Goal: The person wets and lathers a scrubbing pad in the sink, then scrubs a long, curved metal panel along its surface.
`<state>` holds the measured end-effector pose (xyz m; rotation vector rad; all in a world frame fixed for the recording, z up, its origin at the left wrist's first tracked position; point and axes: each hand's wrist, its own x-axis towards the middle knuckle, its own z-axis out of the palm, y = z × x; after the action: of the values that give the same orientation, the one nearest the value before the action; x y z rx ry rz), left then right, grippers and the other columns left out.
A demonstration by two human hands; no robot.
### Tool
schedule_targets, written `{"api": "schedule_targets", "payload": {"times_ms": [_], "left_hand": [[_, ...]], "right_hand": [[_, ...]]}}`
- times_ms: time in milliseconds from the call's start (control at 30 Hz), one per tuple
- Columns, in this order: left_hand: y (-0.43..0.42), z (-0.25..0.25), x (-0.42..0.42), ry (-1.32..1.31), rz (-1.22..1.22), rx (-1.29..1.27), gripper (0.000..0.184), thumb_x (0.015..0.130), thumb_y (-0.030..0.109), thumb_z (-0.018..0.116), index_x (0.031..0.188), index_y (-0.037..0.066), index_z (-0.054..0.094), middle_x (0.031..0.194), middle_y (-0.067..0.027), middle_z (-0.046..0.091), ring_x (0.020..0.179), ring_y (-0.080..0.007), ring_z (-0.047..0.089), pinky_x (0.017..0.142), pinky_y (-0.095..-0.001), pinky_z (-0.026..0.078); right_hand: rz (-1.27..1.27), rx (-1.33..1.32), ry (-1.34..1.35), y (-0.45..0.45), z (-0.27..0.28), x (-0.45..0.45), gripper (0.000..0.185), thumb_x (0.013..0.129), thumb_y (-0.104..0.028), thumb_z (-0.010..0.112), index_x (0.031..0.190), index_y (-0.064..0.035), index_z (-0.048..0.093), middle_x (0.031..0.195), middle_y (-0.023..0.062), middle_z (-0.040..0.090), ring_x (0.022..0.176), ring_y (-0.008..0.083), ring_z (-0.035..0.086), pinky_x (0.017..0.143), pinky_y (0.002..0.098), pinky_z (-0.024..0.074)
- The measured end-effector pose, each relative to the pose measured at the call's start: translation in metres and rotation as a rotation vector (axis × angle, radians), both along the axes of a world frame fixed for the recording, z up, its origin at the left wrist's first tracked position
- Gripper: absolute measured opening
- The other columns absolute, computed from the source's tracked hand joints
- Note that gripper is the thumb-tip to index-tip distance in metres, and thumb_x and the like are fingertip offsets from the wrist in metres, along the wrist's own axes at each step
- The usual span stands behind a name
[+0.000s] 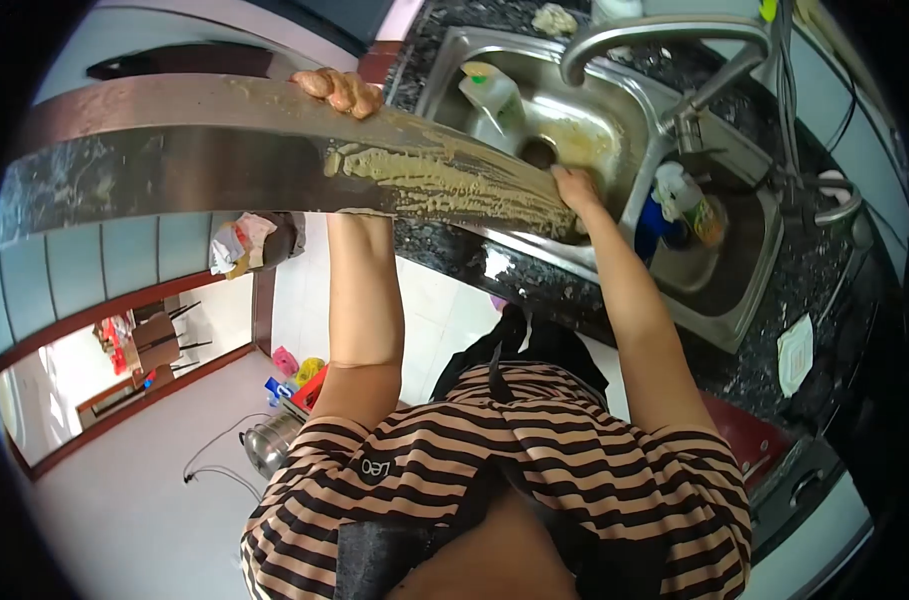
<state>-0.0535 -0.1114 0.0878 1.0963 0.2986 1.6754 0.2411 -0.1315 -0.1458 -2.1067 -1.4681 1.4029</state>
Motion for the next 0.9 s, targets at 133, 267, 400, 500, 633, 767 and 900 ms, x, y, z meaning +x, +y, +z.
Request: {"api": "schedule_targets", "payload": {"times_ms": [133, 267, 400, 500, 633, 767, 900], "left_hand": [[-0.002, 0.046, -0.023, 0.021, 0.014, 0.058, 0.028, 0.097, 0.033, 0.055, 0.099, 0.006, 0.059, 0.077, -0.005, 0.05, 0.068, -0.018, 0.043, 0.066, -0.0347, 0.037], [0.004, 0.088, -0.033, 0.017, 0.021, 0.14, 0.027, 0.097, 0.033, 0.054, 0.099, 0.006, 0.058, 0.076, -0.004, 0.047, 0.067, -0.017, 0.04, 0.065, -0.034, 0.036], [0.022, 0.126, -0.033, -0.014, 0.006, 0.23, 0.027, 0.097, 0.033, 0.054, 0.1, 0.006, 0.058, 0.075, -0.0029, 0.045, 0.066, -0.0161, 0.037, 0.063, -0.0333, 0.034], [0.034, 0.157, -0.036, -0.008, -0.044, 0.299, 0.027, 0.098, 0.033, 0.053, 0.1, 0.007, 0.058, 0.074, -0.0022, 0.043, 0.066, -0.0154, 0.035, 0.062, -0.0327, 0.033], [0.038, 0.202, -0.049, -0.008, -0.077, 0.338, 0.025, 0.098, 0.031, 0.053, 0.101, 0.008, 0.06, 0.079, -0.0044, 0.052, 0.067, -0.0154, 0.041, 0.062, -0.0301, 0.037], [0.027, 0.25, -0.078, 0.011, -0.037, 0.302, 0.035, 0.095, 0.039, 0.056, 0.102, 0.005, 0.059, 0.079, -0.0086, 0.058, 0.07, -0.0196, 0.052, 0.066, -0.0313, 0.048], [0.013, 0.295, -0.11, 0.165, 0.055, 0.328, 0.04, 0.094, 0.043, 0.058, 0.1, 0.004, 0.06, 0.08, -0.0089, 0.062, 0.071, -0.0212, 0.058, 0.066, -0.033, 0.052]], "right_hand": [[-0.079, -0.123, 0.136, 0.016, -0.136, 0.025, 0.057, 0.095, -0.048, 0.046, 0.123, -0.0023, 0.065, 0.127, 0.0209, 0.064, 0.119, 0.0352, 0.059, 0.101, 0.0423, 0.043], [-0.238, 0.109, 0.06, 0.018, -0.027, 0.019, 0.051, 0.097, -0.044, 0.051, 0.121, -0.002, 0.066, 0.11, 0.0131, 0.069, 0.1, 0.0262, 0.062, 0.088, 0.0364, 0.0475], [-0.077, 0.357, 0.511, 0.015, 0.032, -0.001, 0.039, 0.096, -0.033, 0.062, 0.119, -0.0022, 0.067, 0.104, 0.0055, 0.07, 0.094, 0.0157, 0.062, 0.084, 0.0286, 0.0478], [-0.055, 0.353, 0.586, -0.005, 0.083, -0.018, 0.036, 0.093, -0.028, 0.064, 0.117, -0.0009, 0.067, 0.103, 0.0119, 0.072, 0.099, 0.0184, 0.065, 0.09, 0.0303, 0.0476], [-0.054, 0.381, 0.553, -0.029, 0.071, -0.007, 0.034, 0.092, -0.025, 0.065, 0.115, -0.0002, 0.067, 0.099, 0.0111, 0.072, 0.094, 0.017, 0.065, 0.085, 0.03, 0.0491], [-0.107, 0.197, 0.485, -0.06, 0.048, 0.032, 0.029, 0.096, -0.022, 0.063, 0.119, -0.0043, 0.065, 0.09, -0.0006, 0.064, 0.078, 0.0088, 0.058, 0.062, 0.0251, 0.0435], [-0.304, 0.01, 0.671, -0.09, 0.056, 0.072, 0.034, 0.094, -0.028, 0.066, 0.121, -0.0068, 0.065, 0.096, 0.0003, 0.067, 0.081, 0.0105, 0.061, 0.066, 0.0282, 0.0466]]}}
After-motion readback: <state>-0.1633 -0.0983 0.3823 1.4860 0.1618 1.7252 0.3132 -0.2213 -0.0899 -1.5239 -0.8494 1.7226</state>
